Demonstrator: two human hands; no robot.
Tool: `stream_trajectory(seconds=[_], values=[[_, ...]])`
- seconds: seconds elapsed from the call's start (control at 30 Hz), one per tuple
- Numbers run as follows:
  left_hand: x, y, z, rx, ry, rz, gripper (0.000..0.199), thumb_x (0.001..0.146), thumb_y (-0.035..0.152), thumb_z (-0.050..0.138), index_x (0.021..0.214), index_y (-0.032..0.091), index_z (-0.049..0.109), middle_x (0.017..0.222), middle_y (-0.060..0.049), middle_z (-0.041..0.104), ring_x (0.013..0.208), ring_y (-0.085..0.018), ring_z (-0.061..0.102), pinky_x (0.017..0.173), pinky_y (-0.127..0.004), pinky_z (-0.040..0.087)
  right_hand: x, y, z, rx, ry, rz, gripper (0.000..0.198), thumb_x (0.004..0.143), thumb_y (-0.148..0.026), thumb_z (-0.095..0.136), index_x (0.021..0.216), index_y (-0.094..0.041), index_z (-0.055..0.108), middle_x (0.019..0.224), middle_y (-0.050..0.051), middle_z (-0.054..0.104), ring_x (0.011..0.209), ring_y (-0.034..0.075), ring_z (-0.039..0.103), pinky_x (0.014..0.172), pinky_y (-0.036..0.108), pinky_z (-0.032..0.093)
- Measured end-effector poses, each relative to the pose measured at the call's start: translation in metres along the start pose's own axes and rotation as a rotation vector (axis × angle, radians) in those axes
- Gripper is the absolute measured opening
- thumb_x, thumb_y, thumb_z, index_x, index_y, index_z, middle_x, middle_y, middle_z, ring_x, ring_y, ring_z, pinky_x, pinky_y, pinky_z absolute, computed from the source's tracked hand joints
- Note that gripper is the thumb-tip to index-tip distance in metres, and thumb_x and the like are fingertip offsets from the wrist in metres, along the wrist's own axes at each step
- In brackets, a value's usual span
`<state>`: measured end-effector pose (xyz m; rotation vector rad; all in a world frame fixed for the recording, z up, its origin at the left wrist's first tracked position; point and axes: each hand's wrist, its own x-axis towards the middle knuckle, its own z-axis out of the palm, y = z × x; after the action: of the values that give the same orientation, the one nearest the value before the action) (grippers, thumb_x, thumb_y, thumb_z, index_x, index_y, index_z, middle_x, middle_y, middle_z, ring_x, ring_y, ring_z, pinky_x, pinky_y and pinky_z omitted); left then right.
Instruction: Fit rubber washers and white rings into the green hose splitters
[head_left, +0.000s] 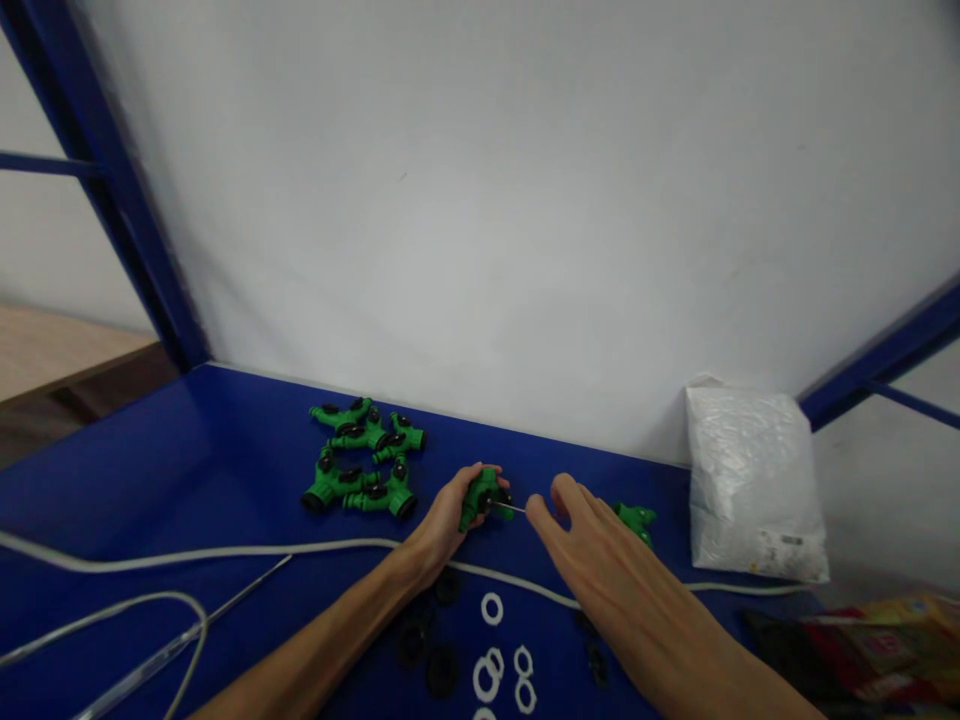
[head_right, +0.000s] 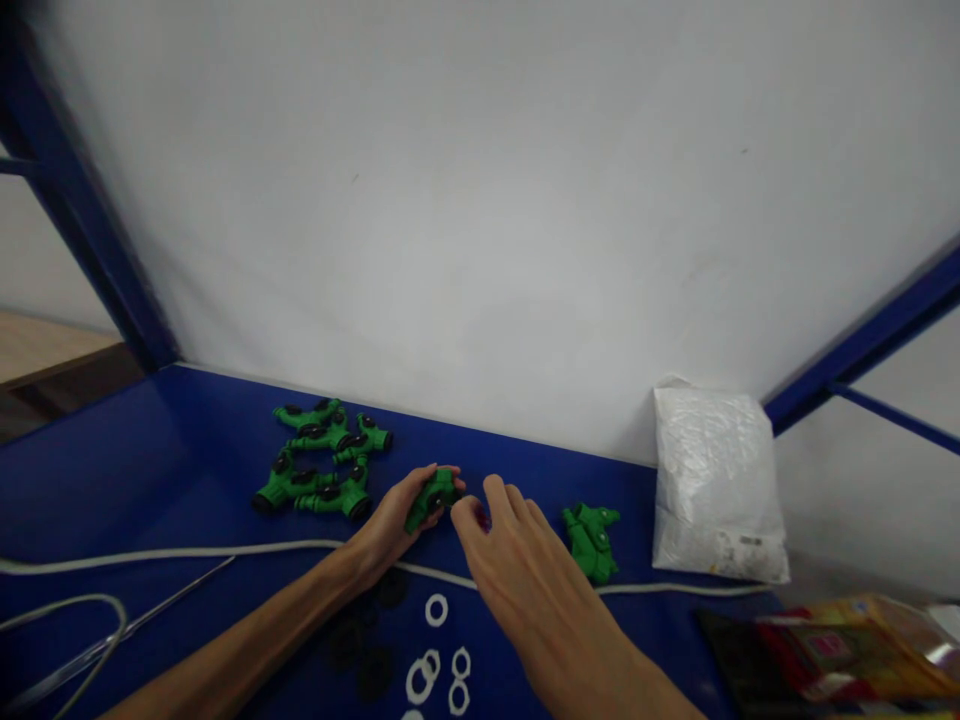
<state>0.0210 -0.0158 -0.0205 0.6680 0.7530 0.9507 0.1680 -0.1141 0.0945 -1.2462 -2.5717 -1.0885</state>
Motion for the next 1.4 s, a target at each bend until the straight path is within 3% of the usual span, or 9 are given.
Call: stream_trajectory(seconds=[0.07,0.23,0.53,0.8,0.93,1.0,1.2,1.4], values=[[0.000,0.001,0.000,-0.015,-0.010,0.011,0.041,0.086,0.049,0.063,0.106,0.014,0.071,0.099,-0.008,0.074,0.086,-0.019,0.063,0.069,-0.025,0.039,0.002,0.000,-0.004,0.013,0.017,-0.015,0.048,0.070,0.012,0.038,0.105,-0.013,0.058,0.099,0.015,0.068,0.088,0.025,0.067,0.070,0.033,0.055],[0.000,0.004,-0.002,0.045,-0.059,0.064,0.043,0.084,0.054,0.066,0.105,0.016,0.070,0.104,-0.009,0.073,0.087,-0.019,0.061,0.067,-0.025,0.037,0.008,0.005,-0.005,0.035,0.010,0.029,0.029,0.083,0.006,0.041,0.092,-0.016,0.058,0.086,0.011,0.067,0.068,0.020,0.064,0.059,0.029,0.052],[-0.004,0.006,-0.005,0.139,-0.071,0.100,0.041,0.087,0.054,0.060,0.103,0.017,0.068,0.102,-0.008,0.071,0.091,-0.020,0.059,0.070,-0.026,0.037,0.005,0.000,-0.007,0.072,0.002,-0.035,0.037,0.069,0.008,0.046,0.096,-0.012,0.062,0.086,0.011,0.069,0.070,0.022,0.066,0.060,0.032,0.053],[-0.003,0.004,-0.003,0.187,-0.071,0.094,0.038,0.092,0.051,0.052,0.105,0.018,0.065,0.102,-0.006,0.069,0.093,-0.021,0.059,0.070,-0.027,0.036,0.000,-0.002,0.007,0.017,-0.024,0.021,0.020,0.089,-0.003,0.045,0.094,-0.014,0.062,0.081,0.010,0.067,0.071,0.023,0.065,0.060,0.033,0.051],[-0.004,0.004,-0.003,0.187,-0.057,0.079,0.041,0.090,0.054,0.053,0.106,0.019,0.065,0.104,-0.006,0.068,0.097,-0.022,0.059,0.076,-0.030,0.038,-0.001,-0.005,0.008,-0.002,-0.009,0.041,0.037,0.081,0.005,0.044,0.112,-0.011,0.058,0.098,0.015,0.068,0.083,0.025,0.067,0.069,0.034,0.054],[-0.005,0.004,-0.002,0.181,-0.068,0.075,0.041,0.089,0.055,0.054,0.106,0.019,0.065,0.105,-0.006,0.068,0.099,-0.023,0.059,0.080,-0.031,0.039,0.000,-0.006,0.006,0.032,0.006,0.030,0.040,0.078,0.008,0.043,0.109,-0.012,0.056,0.103,0.016,0.067,0.087,0.026,0.068,0.071,0.035,0.054],[-0.005,0.003,-0.003,0.185,-0.058,0.085,0.040,0.089,0.054,0.053,0.104,0.019,0.063,0.105,-0.007,0.068,0.098,-0.024,0.059,0.075,-0.031,0.037,0.009,-0.002,0.003,0.103,0.037,0.013,0.030,0.076,0.006,0.043,0.090,-0.016,0.058,0.084,0.011,0.068,0.068,0.025,0.067,0.054,0.034,0.053],[-0.005,0.003,-0.004,0.192,-0.049,0.069,0.042,0.089,0.056,0.052,0.109,0.021,0.064,0.109,-0.006,0.068,0.104,-0.024,0.058,0.081,-0.032,0.037,0.007,-0.001,0.009,0.056,-0.004,0.034,0.028,0.077,0.005,0.047,0.094,-0.012,0.061,0.087,0.013,0.070,0.076,0.028,0.069,0.062,0.039,0.057]])
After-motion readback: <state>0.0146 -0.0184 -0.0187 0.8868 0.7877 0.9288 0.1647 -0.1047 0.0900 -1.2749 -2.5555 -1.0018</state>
